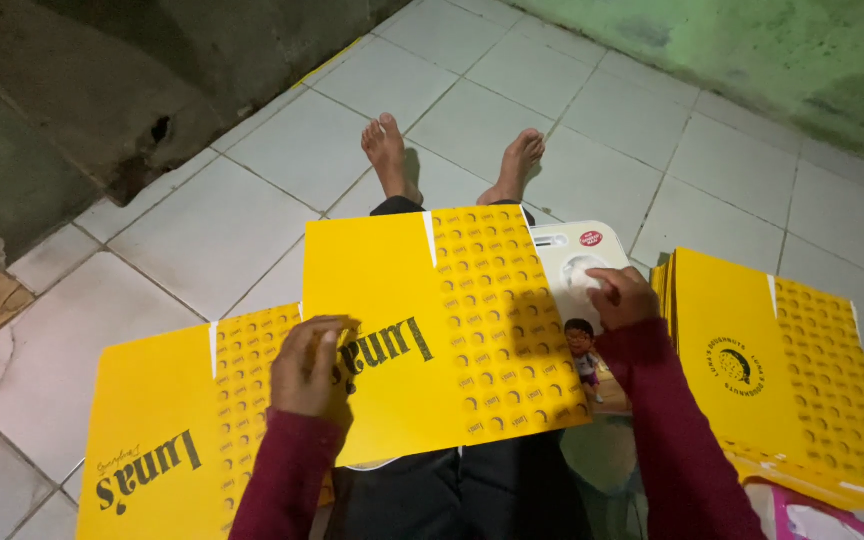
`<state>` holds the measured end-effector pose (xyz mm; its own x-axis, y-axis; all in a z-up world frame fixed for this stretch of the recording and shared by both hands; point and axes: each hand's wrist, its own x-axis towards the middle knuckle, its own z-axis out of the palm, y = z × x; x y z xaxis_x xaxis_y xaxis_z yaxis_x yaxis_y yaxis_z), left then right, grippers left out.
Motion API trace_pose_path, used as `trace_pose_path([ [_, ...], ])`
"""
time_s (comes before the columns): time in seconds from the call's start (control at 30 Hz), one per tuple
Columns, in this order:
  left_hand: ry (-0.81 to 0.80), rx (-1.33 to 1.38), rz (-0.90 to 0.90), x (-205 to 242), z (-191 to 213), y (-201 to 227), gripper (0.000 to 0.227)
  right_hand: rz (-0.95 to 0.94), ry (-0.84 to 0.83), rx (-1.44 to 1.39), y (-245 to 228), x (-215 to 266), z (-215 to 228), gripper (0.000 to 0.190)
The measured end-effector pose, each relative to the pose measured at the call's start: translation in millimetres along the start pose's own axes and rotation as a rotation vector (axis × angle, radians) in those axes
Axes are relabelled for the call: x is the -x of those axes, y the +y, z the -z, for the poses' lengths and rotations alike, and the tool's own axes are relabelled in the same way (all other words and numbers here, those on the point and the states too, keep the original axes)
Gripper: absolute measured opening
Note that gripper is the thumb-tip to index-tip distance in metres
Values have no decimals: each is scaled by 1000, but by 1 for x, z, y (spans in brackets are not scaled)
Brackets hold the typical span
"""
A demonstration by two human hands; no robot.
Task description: The person sits on the floor and folds yellow printed paper folders one at a time on their lap, creasing the flaps and placing each finished folder onto a stack beside them.
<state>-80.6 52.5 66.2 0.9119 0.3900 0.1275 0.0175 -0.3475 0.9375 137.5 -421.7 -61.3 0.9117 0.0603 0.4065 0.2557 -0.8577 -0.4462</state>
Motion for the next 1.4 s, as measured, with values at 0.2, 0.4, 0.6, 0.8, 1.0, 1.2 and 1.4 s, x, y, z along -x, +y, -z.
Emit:
trace_pose_path([
  [0.2,96,-166,-4,27,23,-38,21,95,-51,-68,-64,-9,36,4],
  [0.4,154,-306,-29,45,28,-83,41,-164,-109,-238,-69,-27,38,35],
  [0.6,100,-141,223,57,23,-67,66,-105,11,-487,-91,-4,75,34],
  [0.8,35,-76,427,69,18,-60,55,-317,-120,-73,-100,95,97,32],
  [1.0,76,-84,236,96,22,-88,46,-414,-82,-123,-131,192,99,30],
  [1.2,126,39,259,132,70,-85,46,-558,-265,-741,-67,239,38,50],
  [1.4,427,-99,184,168,195,-133,43,-400,-577,-958,-247,219,18,73],
])
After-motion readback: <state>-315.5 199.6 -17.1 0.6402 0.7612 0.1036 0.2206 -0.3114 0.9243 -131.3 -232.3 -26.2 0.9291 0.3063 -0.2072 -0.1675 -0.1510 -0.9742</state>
